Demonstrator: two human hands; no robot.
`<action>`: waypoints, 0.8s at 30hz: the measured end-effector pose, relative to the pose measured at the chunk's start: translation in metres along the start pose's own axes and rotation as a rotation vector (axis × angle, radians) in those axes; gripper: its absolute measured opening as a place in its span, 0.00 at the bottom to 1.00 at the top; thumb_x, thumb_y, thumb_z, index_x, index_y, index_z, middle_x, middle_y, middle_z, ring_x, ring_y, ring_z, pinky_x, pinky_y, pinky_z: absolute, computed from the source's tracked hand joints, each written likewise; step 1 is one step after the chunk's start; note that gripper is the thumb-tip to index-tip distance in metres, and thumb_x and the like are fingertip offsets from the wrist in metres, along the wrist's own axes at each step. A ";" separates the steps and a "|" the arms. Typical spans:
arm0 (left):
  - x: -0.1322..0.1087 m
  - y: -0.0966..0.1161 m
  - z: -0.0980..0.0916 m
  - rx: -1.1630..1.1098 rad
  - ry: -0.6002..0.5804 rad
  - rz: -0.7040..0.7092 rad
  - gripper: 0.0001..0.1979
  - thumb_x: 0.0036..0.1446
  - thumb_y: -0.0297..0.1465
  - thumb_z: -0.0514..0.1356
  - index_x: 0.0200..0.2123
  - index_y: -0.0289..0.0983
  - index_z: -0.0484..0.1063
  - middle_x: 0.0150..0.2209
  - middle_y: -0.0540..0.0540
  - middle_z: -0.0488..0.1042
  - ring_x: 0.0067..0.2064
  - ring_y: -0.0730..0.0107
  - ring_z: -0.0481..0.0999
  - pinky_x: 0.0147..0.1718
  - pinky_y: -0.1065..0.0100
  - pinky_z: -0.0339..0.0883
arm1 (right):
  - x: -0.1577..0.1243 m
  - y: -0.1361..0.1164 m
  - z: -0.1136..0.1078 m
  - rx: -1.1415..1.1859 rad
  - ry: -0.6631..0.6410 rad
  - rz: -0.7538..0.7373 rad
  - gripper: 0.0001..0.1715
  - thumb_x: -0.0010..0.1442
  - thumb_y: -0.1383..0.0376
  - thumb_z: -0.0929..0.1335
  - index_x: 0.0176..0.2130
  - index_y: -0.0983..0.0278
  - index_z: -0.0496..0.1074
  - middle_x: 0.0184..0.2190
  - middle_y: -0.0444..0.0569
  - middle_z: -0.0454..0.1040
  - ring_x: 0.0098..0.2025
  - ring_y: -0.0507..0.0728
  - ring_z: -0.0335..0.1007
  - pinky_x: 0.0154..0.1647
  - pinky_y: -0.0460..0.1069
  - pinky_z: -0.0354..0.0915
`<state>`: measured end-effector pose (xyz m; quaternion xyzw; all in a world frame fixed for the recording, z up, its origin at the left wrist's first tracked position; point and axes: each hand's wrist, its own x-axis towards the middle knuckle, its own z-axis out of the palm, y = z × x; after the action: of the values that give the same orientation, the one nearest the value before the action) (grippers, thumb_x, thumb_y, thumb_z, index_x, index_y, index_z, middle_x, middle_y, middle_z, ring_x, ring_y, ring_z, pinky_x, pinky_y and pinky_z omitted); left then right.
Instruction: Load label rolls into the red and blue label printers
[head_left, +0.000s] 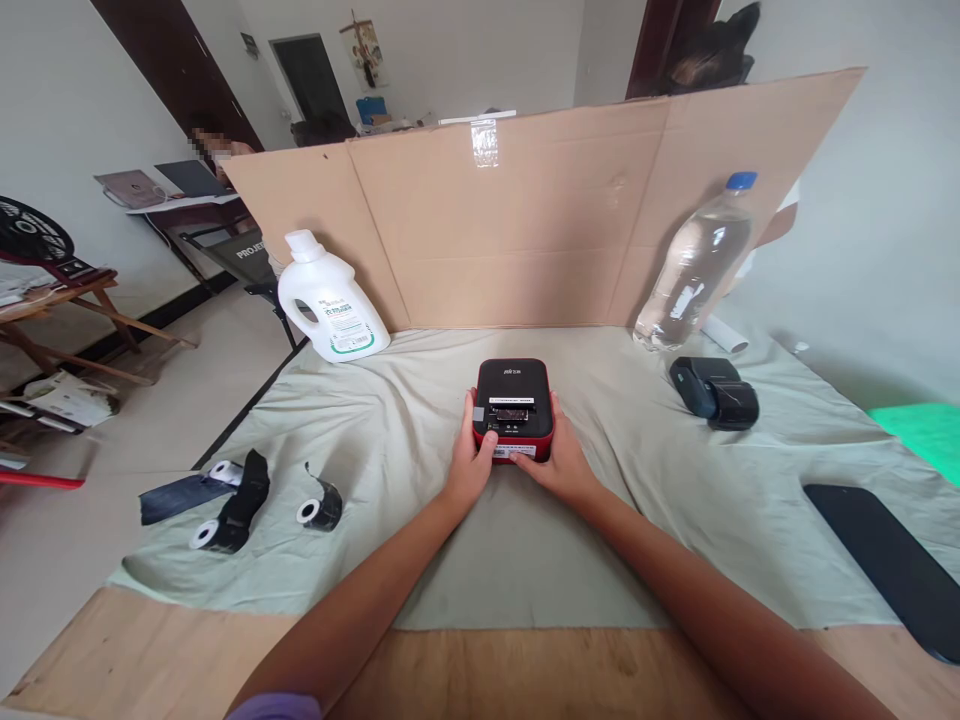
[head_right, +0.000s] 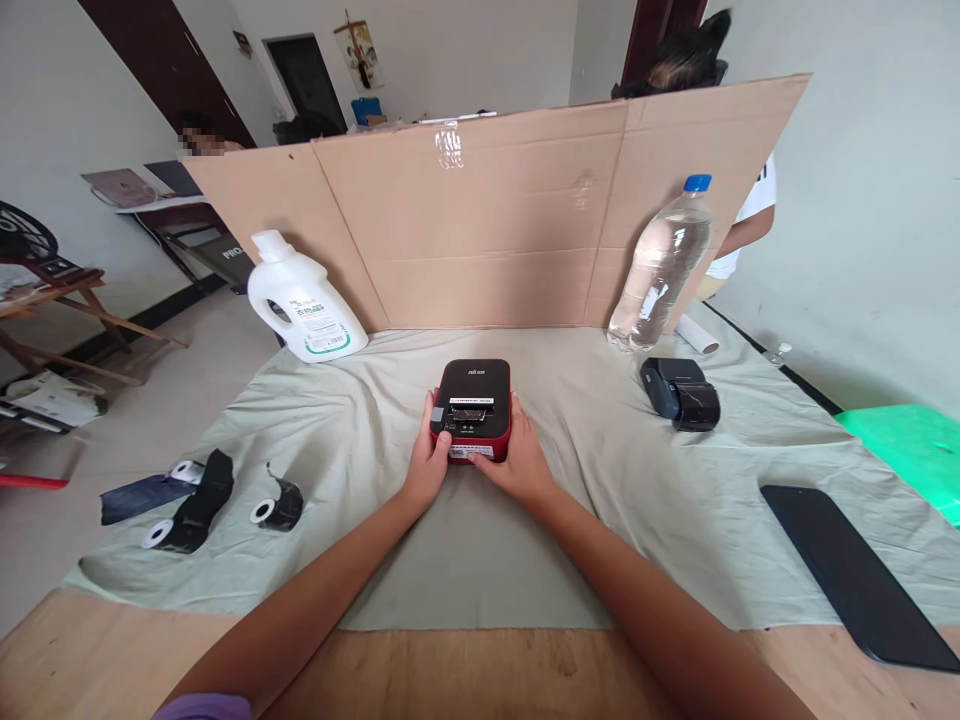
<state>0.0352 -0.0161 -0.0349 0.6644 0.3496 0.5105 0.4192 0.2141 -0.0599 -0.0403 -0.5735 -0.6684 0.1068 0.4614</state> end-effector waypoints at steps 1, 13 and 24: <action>0.000 0.000 0.000 -0.009 0.008 0.007 0.34 0.67 0.43 0.53 0.72 0.45 0.46 0.73 0.46 0.48 0.73 0.62 0.47 0.71 0.58 0.42 | 0.000 0.000 -0.001 0.002 -0.002 0.007 0.69 0.53 0.48 0.74 0.73 0.60 0.31 0.68 0.63 0.56 0.67 0.74 0.57 0.63 0.70 0.60; -0.001 0.005 -0.002 -0.173 0.092 -0.021 0.16 0.61 0.41 0.62 0.47 0.41 0.64 0.56 0.41 0.70 0.54 0.63 0.74 0.53 0.59 0.69 | 0.005 -0.007 -0.007 0.123 0.002 0.020 0.62 0.52 0.53 0.76 0.72 0.58 0.41 0.69 0.59 0.56 0.69 0.68 0.55 0.68 0.66 0.56; 0.013 0.004 -0.012 -0.155 -0.001 0.055 0.16 0.57 0.41 0.65 0.37 0.40 0.62 0.66 0.35 0.62 0.62 0.54 0.70 0.55 0.53 0.68 | 0.007 -0.004 -0.008 0.129 -0.017 0.061 0.64 0.50 0.53 0.76 0.72 0.58 0.41 0.67 0.60 0.58 0.67 0.69 0.58 0.65 0.66 0.59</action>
<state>0.0271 -0.0038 -0.0250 0.6396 0.2905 0.5470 0.4553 0.2180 -0.0587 -0.0298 -0.5617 -0.6464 0.1682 0.4882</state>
